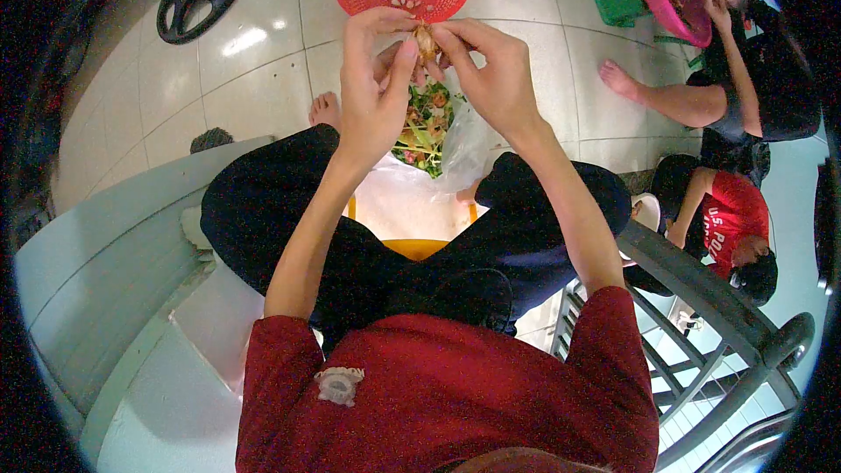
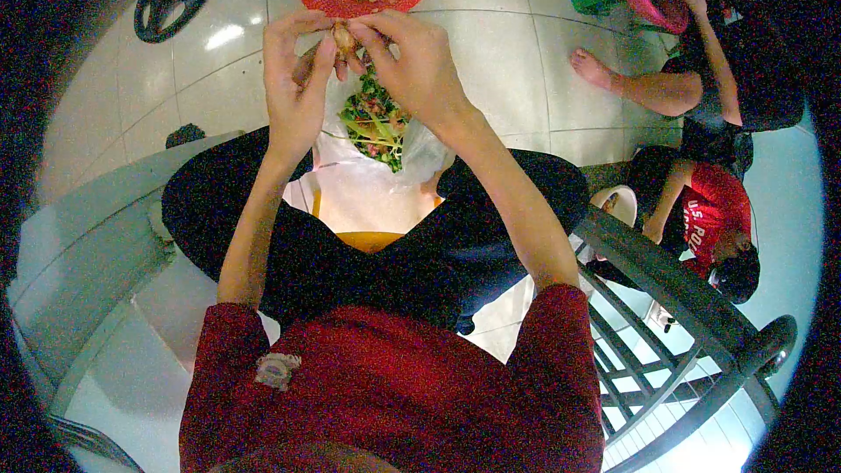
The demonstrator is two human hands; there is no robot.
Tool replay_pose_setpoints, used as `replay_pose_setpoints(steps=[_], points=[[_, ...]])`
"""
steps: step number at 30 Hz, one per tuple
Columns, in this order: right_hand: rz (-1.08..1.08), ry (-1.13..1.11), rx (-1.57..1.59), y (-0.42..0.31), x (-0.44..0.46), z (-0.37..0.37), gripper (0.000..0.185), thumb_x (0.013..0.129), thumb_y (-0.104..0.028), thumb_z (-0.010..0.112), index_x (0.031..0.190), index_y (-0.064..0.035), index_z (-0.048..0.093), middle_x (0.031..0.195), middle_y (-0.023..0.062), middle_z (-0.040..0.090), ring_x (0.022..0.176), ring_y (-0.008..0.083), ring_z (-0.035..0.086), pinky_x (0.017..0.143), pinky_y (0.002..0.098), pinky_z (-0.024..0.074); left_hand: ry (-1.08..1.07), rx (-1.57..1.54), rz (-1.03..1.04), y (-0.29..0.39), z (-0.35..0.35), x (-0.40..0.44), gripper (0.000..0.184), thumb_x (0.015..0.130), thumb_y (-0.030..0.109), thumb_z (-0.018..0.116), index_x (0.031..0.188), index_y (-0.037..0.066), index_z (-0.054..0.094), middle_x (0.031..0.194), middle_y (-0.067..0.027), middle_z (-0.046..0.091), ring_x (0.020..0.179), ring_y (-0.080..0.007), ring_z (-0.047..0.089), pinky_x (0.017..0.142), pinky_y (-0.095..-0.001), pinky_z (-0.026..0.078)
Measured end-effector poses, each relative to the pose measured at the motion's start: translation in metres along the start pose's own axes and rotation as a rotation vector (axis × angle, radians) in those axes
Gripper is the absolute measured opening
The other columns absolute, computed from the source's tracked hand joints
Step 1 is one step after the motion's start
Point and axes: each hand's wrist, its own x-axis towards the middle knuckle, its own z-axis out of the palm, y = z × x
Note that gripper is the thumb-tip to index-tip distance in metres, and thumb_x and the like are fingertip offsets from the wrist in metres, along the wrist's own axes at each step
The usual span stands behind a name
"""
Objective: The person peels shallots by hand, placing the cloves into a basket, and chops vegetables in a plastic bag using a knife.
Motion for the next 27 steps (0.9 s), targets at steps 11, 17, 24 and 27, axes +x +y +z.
replay_pose_setpoints(steps=[11, 17, 24, 27], points=[[0.019, -0.217, -0.157, 0.014, 0.005, -0.005, 0.016, 0.091, -0.010, 0.064, 0.101, -0.0015, 0.072, 0.092, 0.0182, 0.071, 0.084, 0.0360, 0.069, 0.071, 0.0406, 0.0544, 0.059, -0.173, -0.045, 0.002, -0.007, 0.004, 0.026, 0.102, 0.011, 0.053, 0.125, 0.000, 0.049, 0.113, -0.0113, 0.059, 0.089, -0.0177, 0.063, 0.078, -0.0322, 0.052], [0.045, -0.472, -0.372, 0.031, -0.009, 0.010, 0.018, 0.084, -0.008, 0.069, 0.099, 0.0012, 0.068, 0.088, 0.0239, 0.067, 0.083, 0.0382, 0.067, 0.072, 0.0440, 0.0528, 0.055, -0.136, -0.090, 0.006, -0.007, 0.004, 0.031, 0.099, 0.007, 0.059, 0.127, 0.001, 0.046, 0.120, -0.0128, 0.056, 0.098, -0.0171, 0.063, 0.085, -0.0286, 0.054], [0.051, -0.425, -0.517, 0.014, -0.009, 0.008, 0.023, 0.086, -0.014, 0.069, 0.108, -0.0115, 0.071, 0.097, 0.0155, 0.071, 0.086, 0.0351, 0.070, 0.073, 0.0454, 0.0556, 0.073, -0.209, -0.055, 0.004, -0.008, 0.007, 0.034, 0.095, 0.002, 0.064, 0.125, 0.001, 0.047, 0.118, -0.0117, 0.058, 0.103, -0.0173, 0.062, 0.087, -0.0281, 0.054], [-0.040, -0.205, -0.424, 0.008, 0.000, 0.005, 0.023, 0.085, -0.017, 0.071, 0.107, -0.0120, 0.071, 0.095, 0.0119, 0.072, 0.081, 0.0324, 0.071, 0.068, 0.0419, 0.0561, 0.125, -0.091, -0.062, 0.002, -0.008, 0.007, 0.036, 0.093, 0.000, 0.065, 0.124, 0.001, 0.048, 0.120, -0.0112, 0.058, 0.104, -0.0170, 0.063, 0.086, -0.0277, 0.053]])
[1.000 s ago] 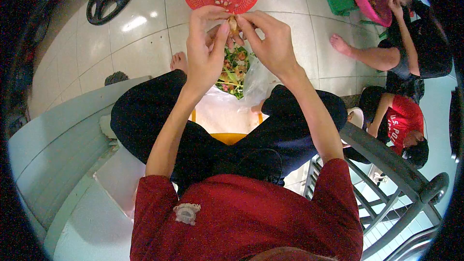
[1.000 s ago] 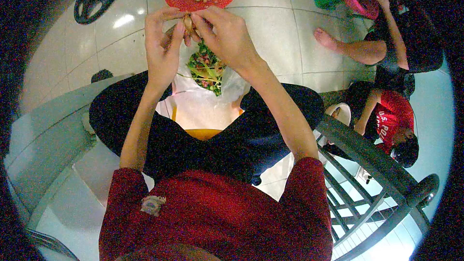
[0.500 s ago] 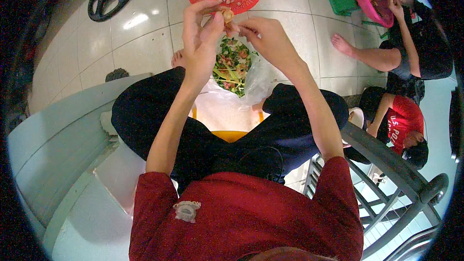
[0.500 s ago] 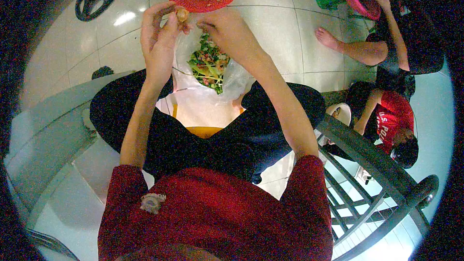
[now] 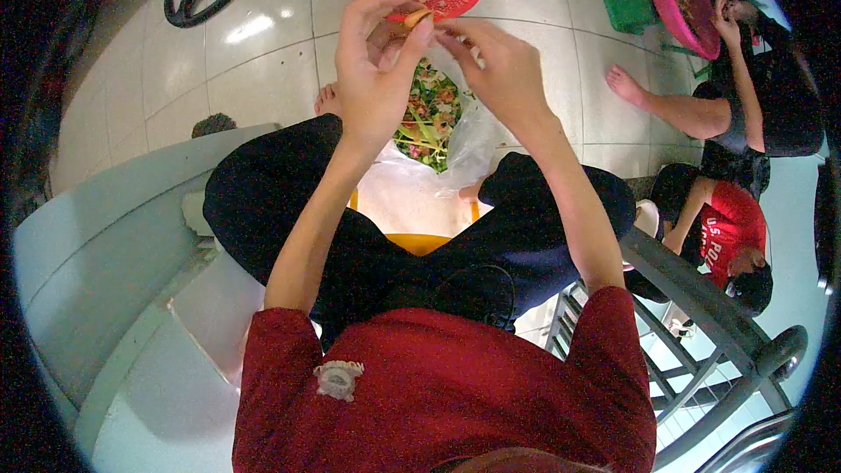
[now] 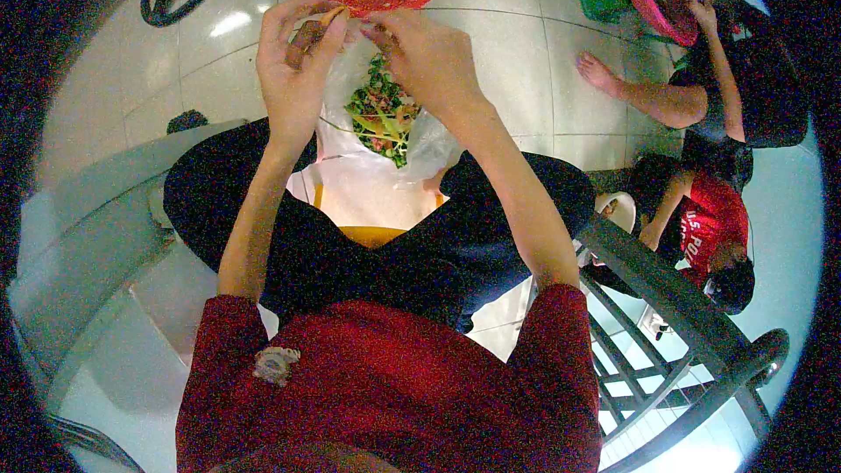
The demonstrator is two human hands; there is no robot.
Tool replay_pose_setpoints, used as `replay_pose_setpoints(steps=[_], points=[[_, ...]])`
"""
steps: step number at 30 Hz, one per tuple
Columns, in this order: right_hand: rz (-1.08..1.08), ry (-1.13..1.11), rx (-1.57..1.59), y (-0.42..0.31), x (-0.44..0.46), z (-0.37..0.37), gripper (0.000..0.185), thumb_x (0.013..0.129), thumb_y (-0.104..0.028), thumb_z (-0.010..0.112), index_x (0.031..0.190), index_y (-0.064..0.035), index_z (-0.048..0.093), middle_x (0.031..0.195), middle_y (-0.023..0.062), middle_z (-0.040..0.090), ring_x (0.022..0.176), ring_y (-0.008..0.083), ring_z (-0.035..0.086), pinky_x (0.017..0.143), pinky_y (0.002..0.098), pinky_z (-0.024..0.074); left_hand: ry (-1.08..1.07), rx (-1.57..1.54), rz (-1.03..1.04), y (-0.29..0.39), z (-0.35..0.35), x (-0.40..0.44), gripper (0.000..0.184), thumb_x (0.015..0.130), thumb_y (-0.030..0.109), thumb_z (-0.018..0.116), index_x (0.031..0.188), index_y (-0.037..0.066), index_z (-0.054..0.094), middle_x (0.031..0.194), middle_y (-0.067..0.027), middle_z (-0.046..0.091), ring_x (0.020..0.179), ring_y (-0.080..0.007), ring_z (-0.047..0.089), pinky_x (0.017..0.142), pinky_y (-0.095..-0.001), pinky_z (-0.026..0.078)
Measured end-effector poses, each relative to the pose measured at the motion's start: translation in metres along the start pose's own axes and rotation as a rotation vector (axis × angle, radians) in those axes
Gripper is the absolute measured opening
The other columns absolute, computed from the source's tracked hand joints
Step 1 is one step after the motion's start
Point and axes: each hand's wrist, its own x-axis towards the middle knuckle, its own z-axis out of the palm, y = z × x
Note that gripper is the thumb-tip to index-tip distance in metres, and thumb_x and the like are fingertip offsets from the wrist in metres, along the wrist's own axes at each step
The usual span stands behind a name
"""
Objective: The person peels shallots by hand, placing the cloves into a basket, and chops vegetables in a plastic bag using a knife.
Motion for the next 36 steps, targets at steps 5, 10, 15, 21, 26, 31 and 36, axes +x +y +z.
replay_pose_setpoints(steps=[5, 10, 15, 21, 26, 31, 36], points=[[-0.194, 0.302, 0.169, 0.006, 0.010, -0.006, 0.018, 0.084, -0.016, 0.074, 0.101, -0.0095, 0.072, 0.088, 0.0069, 0.072, 0.072, 0.0269, 0.070, 0.059, 0.0350, 0.0544, 0.003, 0.075, 0.130, -0.004, 0.002, -0.001, 0.036, 0.092, 0.003, 0.068, 0.123, 0.001, 0.050, 0.114, -0.0115, 0.063, 0.094, -0.0186, 0.066, 0.082, -0.0297, 0.056], [-0.305, 0.383, 0.095, 0.009, 0.008, -0.007, 0.013, 0.082, -0.012, 0.075, 0.093, -0.0086, 0.072, 0.084, 0.0052, 0.071, 0.068, 0.0231, 0.069, 0.058, 0.0322, 0.0532, -0.049, 0.065, 0.021, -0.006, 0.002, -0.004, 0.034, 0.093, 0.006, 0.068, 0.122, 0.000, 0.051, 0.110, -0.0101, 0.064, 0.089, -0.0170, 0.066, 0.079, -0.0284, 0.055], [-0.273, 0.377, 0.082, 0.004, 0.007, -0.011, 0.011, 0.081, -0.012, 0.076, 0.091, -0.0082, 0.072, 0.082, 0.0048, 0.071, 0.066, 0.0220, 0.068, 0.058, 0.0317, 0.0528, -0.104, 0.102, -0.030, -0.006, 0.003, -0.004, 0.026, 0.096, 0.012, 0.065, 0.118, 0.001, 0.057, 0.104, -0.0081, 0.066, 0.088, -0.0150, 0.065, 0.077, -0.0269, 0.053], [-0.143, 0.263, 0.253, -0.005, 0.006, -0.015, 0.024, 0.089, -0.016, 0.071, 0.109, -0.0053, 0.064, 0.096, 0.0105, 0.065, 0.073, 0.0205, 0.068, 0.062, 0.0315, 0.0560, -0.090, 0.094, -0.138, -0.004, 0.000, -0.003, 0.024, 0.099, 0.020, 0.063, 0.113, 0.000, 0.062, 0.105, -0.0070, 0.066, 0.087, -0.0142, 0.064, 0.079, -0.0271, 0.052], [0.382, 0.093, 1.237, -0.010, -0.001, -0.018, 0.056, 0.102, -0.057, 0.036, 0.135, -0.0109, 0.040, 0.116, 0.0086, 0.049, 0.102, 0.0245, 0.058, 0.085, 0.0601, 0.0587, 0.110, -0.006, -0.210, -0.008, -0.013, 0.001, 0.027, 0.100, 0.027, 0.060, 0.112, 0.002, 0.061, 0.106, -0.0063, 0.066, 0.089, -0.0133, 0.061, 0.086, -0.0315, 0.052], [0.422, 0.073, 2.034, -0.033, -0.015, -0.056, 0.060, 0.101, -0.059, 0.039, 0.133, -0.0083, 0.044, 0.116, 0.0093, 0.051, 0.106, 0.0278, 0.055, 0.105, 0.0819, 0.0257, 0.210, -0.138, -0.282, -0.006, -0.019, 0.007, 0.028, 0.100, 0.029, 0.061, 0.112, 0.004, 0.059, 0.107, -0.0054, 0.065, 0.087, -0.0124, 0.059, 0.088, -0.0331, 0.051], [0.327, 0.262, 2.220, -0.081, -0.028, -0.080, 0.063, 0.099, -0.058, 0.044, 0.133, -0.0044, 0.046, 0.119, 0.0126, 0.051, 0.111, 0.0277, 0.055, 0.109, 0.0821, 0.0156, 0.184, -0.198, -0.284, -0.004, -0.020, 0.005, 0.027, 0.099, 0.030, 0.062, 0.110, 0.005, 0.060, 0.107, -0.0044, 0.065, 0.090, -0.0124, 0.059, 0.089, -0.0337, 0.051]])
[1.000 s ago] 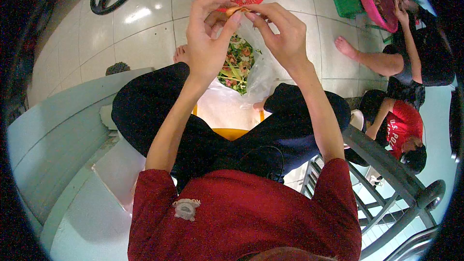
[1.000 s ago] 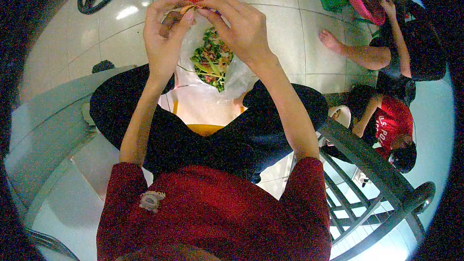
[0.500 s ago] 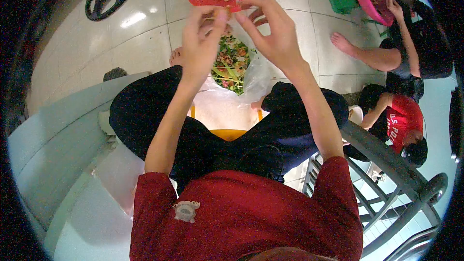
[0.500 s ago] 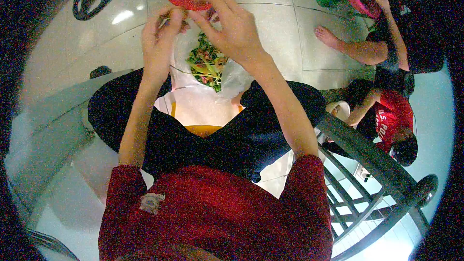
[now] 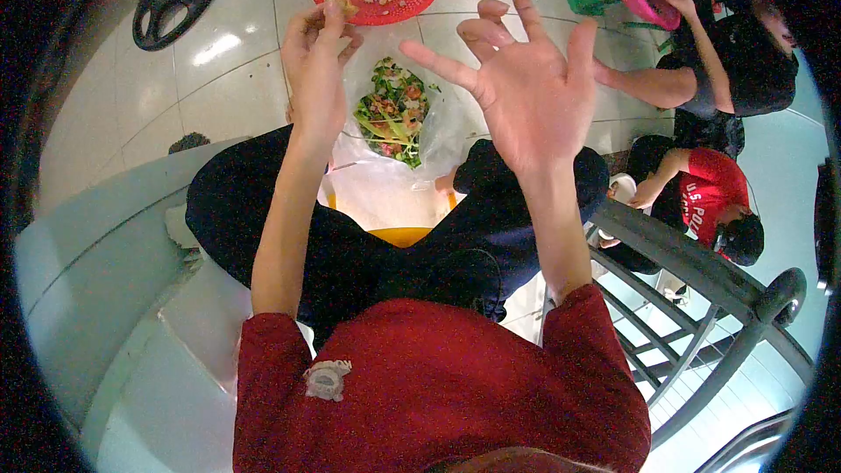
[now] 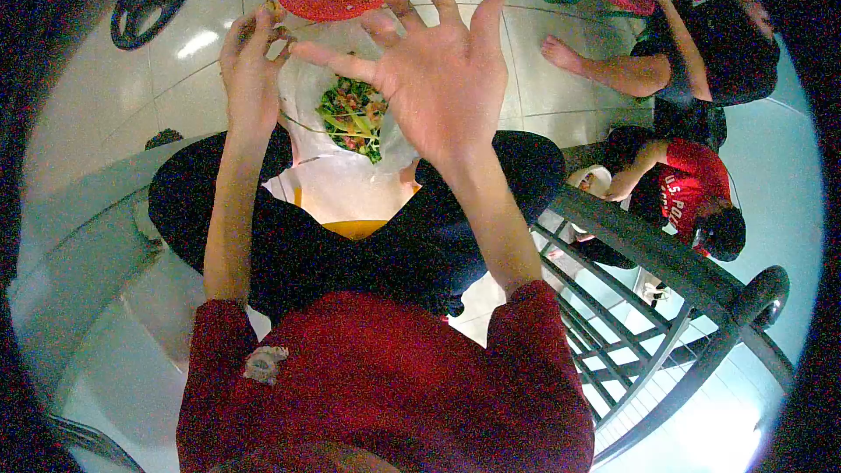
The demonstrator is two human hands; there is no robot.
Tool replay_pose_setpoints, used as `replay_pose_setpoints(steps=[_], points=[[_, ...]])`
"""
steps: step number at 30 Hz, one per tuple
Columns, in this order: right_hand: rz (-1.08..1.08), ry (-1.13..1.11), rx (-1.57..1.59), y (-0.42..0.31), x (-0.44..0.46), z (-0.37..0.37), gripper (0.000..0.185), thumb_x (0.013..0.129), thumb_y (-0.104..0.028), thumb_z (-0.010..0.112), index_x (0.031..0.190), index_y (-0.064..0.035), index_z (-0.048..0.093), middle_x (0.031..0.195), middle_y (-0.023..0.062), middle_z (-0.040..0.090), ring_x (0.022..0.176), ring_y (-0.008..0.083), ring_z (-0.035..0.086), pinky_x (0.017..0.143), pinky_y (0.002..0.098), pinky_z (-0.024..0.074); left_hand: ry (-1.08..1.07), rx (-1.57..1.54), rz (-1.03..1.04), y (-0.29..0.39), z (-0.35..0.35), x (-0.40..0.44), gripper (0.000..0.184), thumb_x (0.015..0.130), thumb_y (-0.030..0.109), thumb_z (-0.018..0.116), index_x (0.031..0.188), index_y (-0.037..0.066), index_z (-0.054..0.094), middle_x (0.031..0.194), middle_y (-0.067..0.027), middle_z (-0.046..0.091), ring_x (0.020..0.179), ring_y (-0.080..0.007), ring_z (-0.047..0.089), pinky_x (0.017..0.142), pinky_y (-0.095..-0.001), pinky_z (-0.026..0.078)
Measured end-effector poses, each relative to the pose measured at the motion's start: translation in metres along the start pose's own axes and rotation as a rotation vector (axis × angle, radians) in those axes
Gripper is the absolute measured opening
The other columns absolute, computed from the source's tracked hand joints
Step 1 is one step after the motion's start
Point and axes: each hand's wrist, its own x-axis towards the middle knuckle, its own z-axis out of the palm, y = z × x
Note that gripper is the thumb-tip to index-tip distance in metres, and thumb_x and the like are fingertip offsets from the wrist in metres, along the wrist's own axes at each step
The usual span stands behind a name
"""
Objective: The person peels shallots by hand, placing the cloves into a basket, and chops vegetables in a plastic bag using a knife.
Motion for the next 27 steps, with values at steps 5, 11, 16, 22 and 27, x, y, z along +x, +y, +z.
replay_pose_setpoints(steps=[5, 11, 16, 22, 27], points=[[0.066, -0.110, 0.185, 0.008, -0.013, 0.014, 0.067, 0.099, -0.059, 0.042, 0.141, -0.0059, 0.041, 0.121, 0.0129, 0.051, 0.114, 0.0326, 0.054, 0.107, 0.0814, 0.0200, -0.034, -0.013, -0.015, -0.003, 0.003, 0.004, 0.027, 0.098, 0.029, 0.065, 0.111, 0.006, 0.060, 0.107, -0.0041, 0.065, 0.091, -0.0128, 0.059, 0.088, -0.0339, 0.051], [0.332, -0.137, 0.671, 0.102, -0.064, 0.092, 0.052, 0.100, -0.057, 0.040, 0.143, -0.0292, 0.033, 0.125, 0.0030, 0.051, 0.100, 0.0300, 0.058, 0.071, 0.0540, 0.0525, 0.048, -0.041, -0.128, -0.026, -0.016, 0.019, 0.023, 0.097, 0.022, 0.066, 0.112, 0.006, 0.060, 0.105, -0.0038, 0.063, 0.093, -0.0149, 0.058, 0.087, -0.0377, 0.052], [0.477, -0.261, 0.646, 0.149, -0.077, 0.148, 0.037, 0.103, -0.050, 0.040, 0.130, -0.0262, 0.047, 0.108, -0.0009, 0.058, 0.086, 0.0256, 0.061, 0.059, 0.0376, 0.0546, -0.038, -0.101, -0.170, 0.002, -0.010, 0.003, 0.023, 0.097, 0.022, 0.066, 0.112, 0.007, 0.058, 0.106, -0.0047, 0.061, 0.093, -0.0154, 0.057, 0.089, -0.0401, 0.049], [0.452, -0.397, 0.365, 0.175, -0.078, 0.126, 0.035, 0.102, -0.048, 0.042, 0.127, -0.0248, 0.049, 0.107, -0.0005, 0.058, 0.086, 0.0249, 0.061, 0.061, 0.0377, 0.0544, -0.038, -0.084, -0.189, 0.001, -0.011, 0.006, 0.023, 0.097, 0.023, 0.066, 0.111, 0.007, 0.057, 0.109, -0.0053, 0.062, 0.093, -0.0173, 0.058, 0.091, -0.0408, 0.047], [0.357, -0.422, 0.178, 0.181, -0.072, 0.107, 0.033, 0.102, -0.046, 0.043, 0.125, -0.0236, 0.050, 0.106, -0.0001, 0.058, 0.086, 0.0243, 0.061, 0.062, 0.0377, 0.0542, -0.124, -0.114, -0.211, -0.026, -0.046, 0.033, 0.035, 0.098, 0.019, 0.062, 0.127, 0.001, 0.056, 0.125, -0.0115, 0.059, 0.105, -0.0236, 0.056, 0.098, -0.0456, 0.049]])
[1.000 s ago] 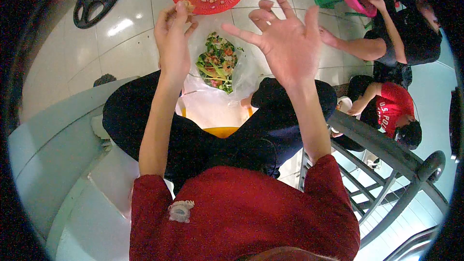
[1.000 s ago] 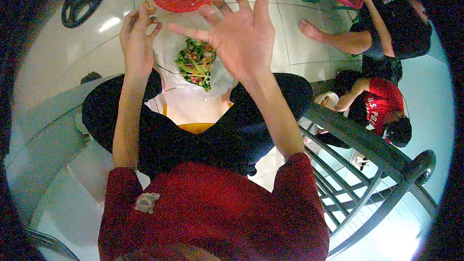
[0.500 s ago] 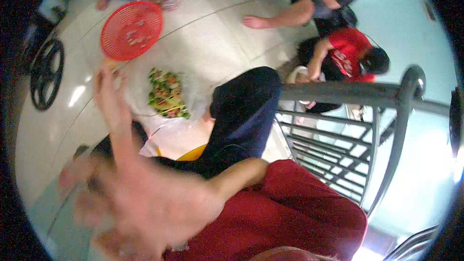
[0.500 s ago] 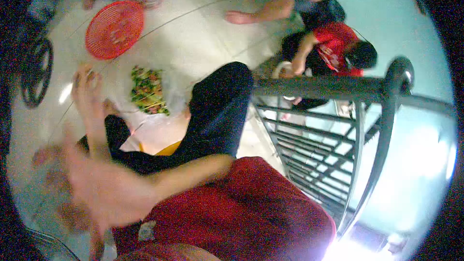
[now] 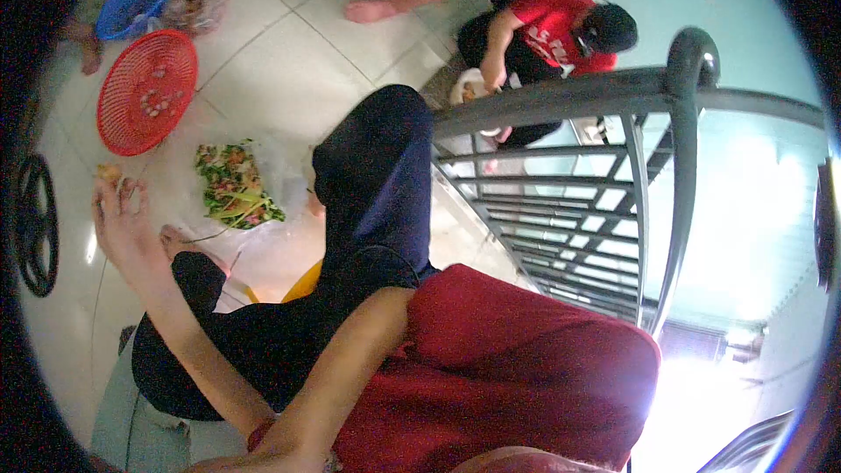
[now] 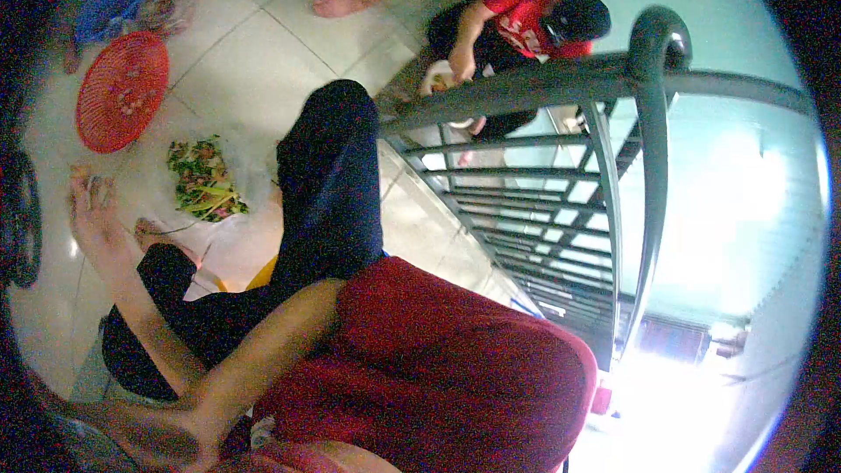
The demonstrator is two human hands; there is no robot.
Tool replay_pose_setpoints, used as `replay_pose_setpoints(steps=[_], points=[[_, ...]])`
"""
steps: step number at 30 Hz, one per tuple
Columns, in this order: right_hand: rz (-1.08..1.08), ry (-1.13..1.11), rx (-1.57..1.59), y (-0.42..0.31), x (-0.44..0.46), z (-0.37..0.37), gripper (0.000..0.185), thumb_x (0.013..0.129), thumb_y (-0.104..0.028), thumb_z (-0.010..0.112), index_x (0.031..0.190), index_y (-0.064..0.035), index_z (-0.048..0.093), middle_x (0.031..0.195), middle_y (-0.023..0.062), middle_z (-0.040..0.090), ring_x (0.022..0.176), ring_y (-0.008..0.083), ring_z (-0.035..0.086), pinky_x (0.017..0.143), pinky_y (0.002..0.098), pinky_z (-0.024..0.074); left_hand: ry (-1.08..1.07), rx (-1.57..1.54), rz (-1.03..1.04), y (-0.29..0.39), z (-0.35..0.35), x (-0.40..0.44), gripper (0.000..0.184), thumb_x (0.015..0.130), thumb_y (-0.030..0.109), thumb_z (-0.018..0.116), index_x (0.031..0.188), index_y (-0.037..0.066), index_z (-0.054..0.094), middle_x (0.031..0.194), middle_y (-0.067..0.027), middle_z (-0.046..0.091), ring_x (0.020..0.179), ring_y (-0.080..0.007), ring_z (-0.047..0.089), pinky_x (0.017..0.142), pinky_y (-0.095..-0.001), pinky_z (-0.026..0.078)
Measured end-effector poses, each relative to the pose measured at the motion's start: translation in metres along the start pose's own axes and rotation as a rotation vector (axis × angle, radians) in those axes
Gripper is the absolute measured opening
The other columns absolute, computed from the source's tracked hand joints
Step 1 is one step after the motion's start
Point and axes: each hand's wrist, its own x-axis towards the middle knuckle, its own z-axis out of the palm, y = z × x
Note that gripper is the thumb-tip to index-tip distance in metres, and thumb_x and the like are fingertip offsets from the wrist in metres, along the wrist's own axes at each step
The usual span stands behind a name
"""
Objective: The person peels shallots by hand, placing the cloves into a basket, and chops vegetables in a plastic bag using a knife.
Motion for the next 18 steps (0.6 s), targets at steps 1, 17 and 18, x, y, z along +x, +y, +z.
replay_pose_setpoints(steps=[1, 17, 18], points=[[-0.013, 0.004, -0.035, -0.001, 0.003, -0.005, 0.033, 0.102, -0.046, 0.043, 0.124, -0.0234, 0.050, 0.105, 0.0000, 0.059, 0.085, 0.0242, 0.061, 0.063, 0.0377, 0.0541, -0.048, -0.007, 0.011, 0.000, -0.003, 0.001, 0.036, 0.098, 0.016, 0.061, 0.129, -0.001, 0.055, 0.128, -0.0121, 0.058, 0.109, -0.0253, 0.056, 0.101, -0.0463, 0.049], [-0.281, 0.104, -0.238, -0.008, 0.008, -0.042, 0.028, 0.099, -0.040, 0.048, 0.117, -0.0198, 0.055, 0.102, 0.0012, 0.060, 0.084, 0.0223, 0.060, 0.067, 0.0377, 0.0536, -0.150, 0.109, 0.016, 0.011, 0.015, -0.009, 0.039, 0.100, 0.024, 0.057, 0.128, -0.003, 0.053, 0.128, -0.0148, 0.054, 0.118, -0.0272, 0.046, 0.110, -0.0525, 0.039], [-0.286, 0.111, -0.252, -0.011, 0.007, -0.042, 0.027, 0.099, -0.039, 0.048, 0.117, -0.0195, 0.055, 0.101, 0.0013, 0.060, 0.084, 0.0222, 0.060, 0.067, 0.0377, 0.0535, -0.163, 0.115, 0.021, 0.011, 0.012, -0.007, 0.039, 0.100, 0.024, 0.057, 0.128, -0.003, 0.053, 0.125, -0.0147, 0.055, 0.116, -0.0276, 0.048, 0.109, -0.0522, 0.040]])
